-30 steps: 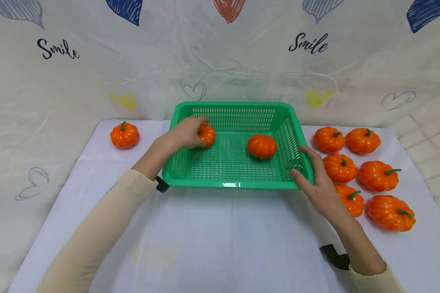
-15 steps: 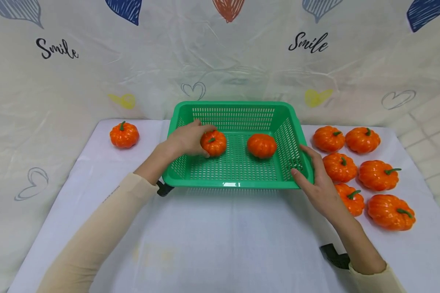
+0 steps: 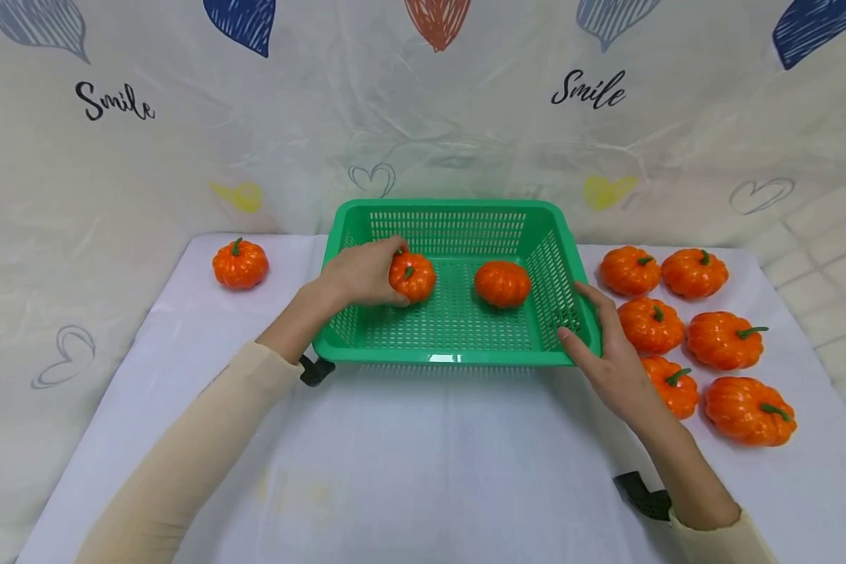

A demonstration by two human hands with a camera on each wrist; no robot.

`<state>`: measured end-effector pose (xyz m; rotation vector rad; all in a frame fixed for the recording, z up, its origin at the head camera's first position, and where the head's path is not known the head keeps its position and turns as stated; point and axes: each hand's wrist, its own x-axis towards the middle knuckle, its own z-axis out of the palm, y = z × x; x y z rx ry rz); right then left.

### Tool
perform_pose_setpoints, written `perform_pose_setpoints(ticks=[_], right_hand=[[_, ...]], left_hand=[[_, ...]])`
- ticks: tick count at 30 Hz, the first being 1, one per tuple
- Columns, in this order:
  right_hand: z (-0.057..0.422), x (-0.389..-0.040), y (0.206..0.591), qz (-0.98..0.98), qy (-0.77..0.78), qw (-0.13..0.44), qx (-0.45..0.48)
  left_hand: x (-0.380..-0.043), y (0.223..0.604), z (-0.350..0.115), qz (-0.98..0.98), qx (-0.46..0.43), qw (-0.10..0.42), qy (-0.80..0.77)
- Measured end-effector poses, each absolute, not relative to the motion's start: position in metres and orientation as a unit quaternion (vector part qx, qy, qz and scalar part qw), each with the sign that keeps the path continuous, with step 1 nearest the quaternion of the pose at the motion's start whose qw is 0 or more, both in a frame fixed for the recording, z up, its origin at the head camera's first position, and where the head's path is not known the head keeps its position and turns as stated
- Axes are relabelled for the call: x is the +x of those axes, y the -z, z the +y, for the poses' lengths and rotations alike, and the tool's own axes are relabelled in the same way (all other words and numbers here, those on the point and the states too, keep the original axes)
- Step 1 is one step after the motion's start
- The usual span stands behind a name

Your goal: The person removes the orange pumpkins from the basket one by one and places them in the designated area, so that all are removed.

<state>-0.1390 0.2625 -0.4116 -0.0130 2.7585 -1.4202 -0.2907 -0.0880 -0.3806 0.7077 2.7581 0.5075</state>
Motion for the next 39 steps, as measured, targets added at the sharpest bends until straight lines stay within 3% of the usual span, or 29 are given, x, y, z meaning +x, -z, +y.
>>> perform_pose_setpoints(ticks=[9,19,39], right_hand=[[0.262,-0.137,0.412,0.889,0.457,0.019,0.000],[0.262,-0.137,0.412,0.886,0.463,0.015,-0.004],[0.261,-0.138,0.413,0.887,0.462,0.007,-0.009]], left_hand=[[-0.290,0.382,-0.090,0.933,0.237,0.081,-0.258],[-0.287,0.374,-0.096,0.909,0.246,-0.032,-0.336],[-0.276,0.351,-0.135,0.858,0.201,-0.129,-0.455]])
